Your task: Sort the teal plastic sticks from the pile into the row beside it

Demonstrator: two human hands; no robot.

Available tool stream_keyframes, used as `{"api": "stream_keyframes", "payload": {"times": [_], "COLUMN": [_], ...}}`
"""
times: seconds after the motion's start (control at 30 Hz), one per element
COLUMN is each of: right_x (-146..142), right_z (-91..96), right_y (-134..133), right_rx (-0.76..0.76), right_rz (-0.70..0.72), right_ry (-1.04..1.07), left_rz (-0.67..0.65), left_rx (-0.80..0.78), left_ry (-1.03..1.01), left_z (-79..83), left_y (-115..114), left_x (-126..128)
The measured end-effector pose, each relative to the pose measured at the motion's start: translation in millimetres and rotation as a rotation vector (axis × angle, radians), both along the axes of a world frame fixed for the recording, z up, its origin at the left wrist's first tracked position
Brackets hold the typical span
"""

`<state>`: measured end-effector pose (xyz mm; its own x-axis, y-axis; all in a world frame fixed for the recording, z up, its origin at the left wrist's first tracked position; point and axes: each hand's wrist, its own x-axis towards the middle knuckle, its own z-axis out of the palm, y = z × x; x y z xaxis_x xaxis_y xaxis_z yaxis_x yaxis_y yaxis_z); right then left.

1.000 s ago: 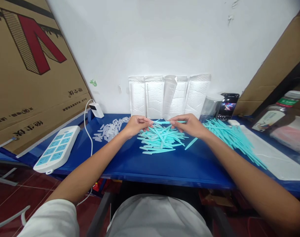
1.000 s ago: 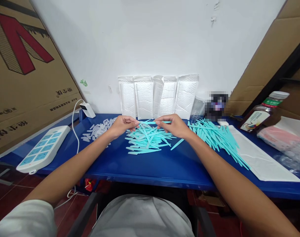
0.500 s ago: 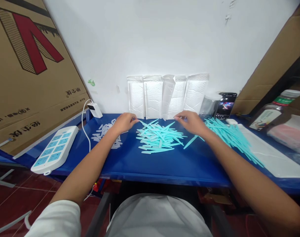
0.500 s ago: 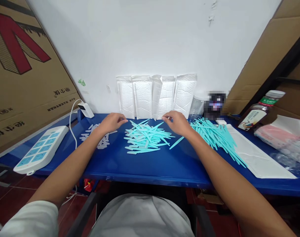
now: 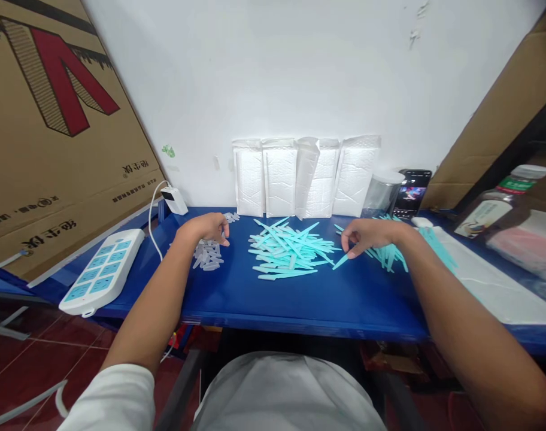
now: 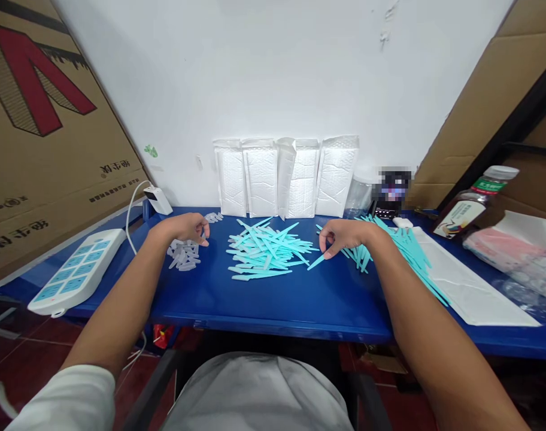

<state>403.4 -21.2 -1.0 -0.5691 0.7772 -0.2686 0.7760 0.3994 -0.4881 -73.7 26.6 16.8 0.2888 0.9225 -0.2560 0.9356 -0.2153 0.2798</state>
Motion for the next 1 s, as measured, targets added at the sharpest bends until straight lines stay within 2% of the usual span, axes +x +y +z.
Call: {"api": "stream_keyframes", "payload": {"times": [0.27, 0.4, 0.5, 0.6, 0.77, 0.9, 1.0], "right_x": [6, 16, 22, 22, 6, -11, -22], "right_z": [2.8, 3.8, 2.8, 3.1, 7.8, 10.0, 8.7], "right_y": [-2, 1, 5, 7, 3, -1, -3], "right_rx": [-0.129, -0.046, 0.046, 0.127, 0.238, 0.298, 0.282], "right_rz": [-0.03, -0.095, -0.141, -0.195, -0.296, -0.355, -0.39], "right_ry": [0.032, 0.01, 0.001, 0.026, 0.17, 0.339, 0.512], "left_rz": [0.071, 0.06, 0.071, 0.025, -0.129, -0.239, -0.257], "left_rx": [0.13, 0.115, 0.103, 0.067, 0.077, 0.164, 0.219], "left_ry": [0.074, 0.048, 0.074, 0.049, -0.162, -0.409, -0.618], "left_z": [-6.8, -6.9, -11.6, -16.9, -15.9, -12.8, -16.1], "left_y": [7, 12, 17, 21, 15, 2, -7], "left_x": [-3, -13, -16, -15, 0, 24, 46]}}
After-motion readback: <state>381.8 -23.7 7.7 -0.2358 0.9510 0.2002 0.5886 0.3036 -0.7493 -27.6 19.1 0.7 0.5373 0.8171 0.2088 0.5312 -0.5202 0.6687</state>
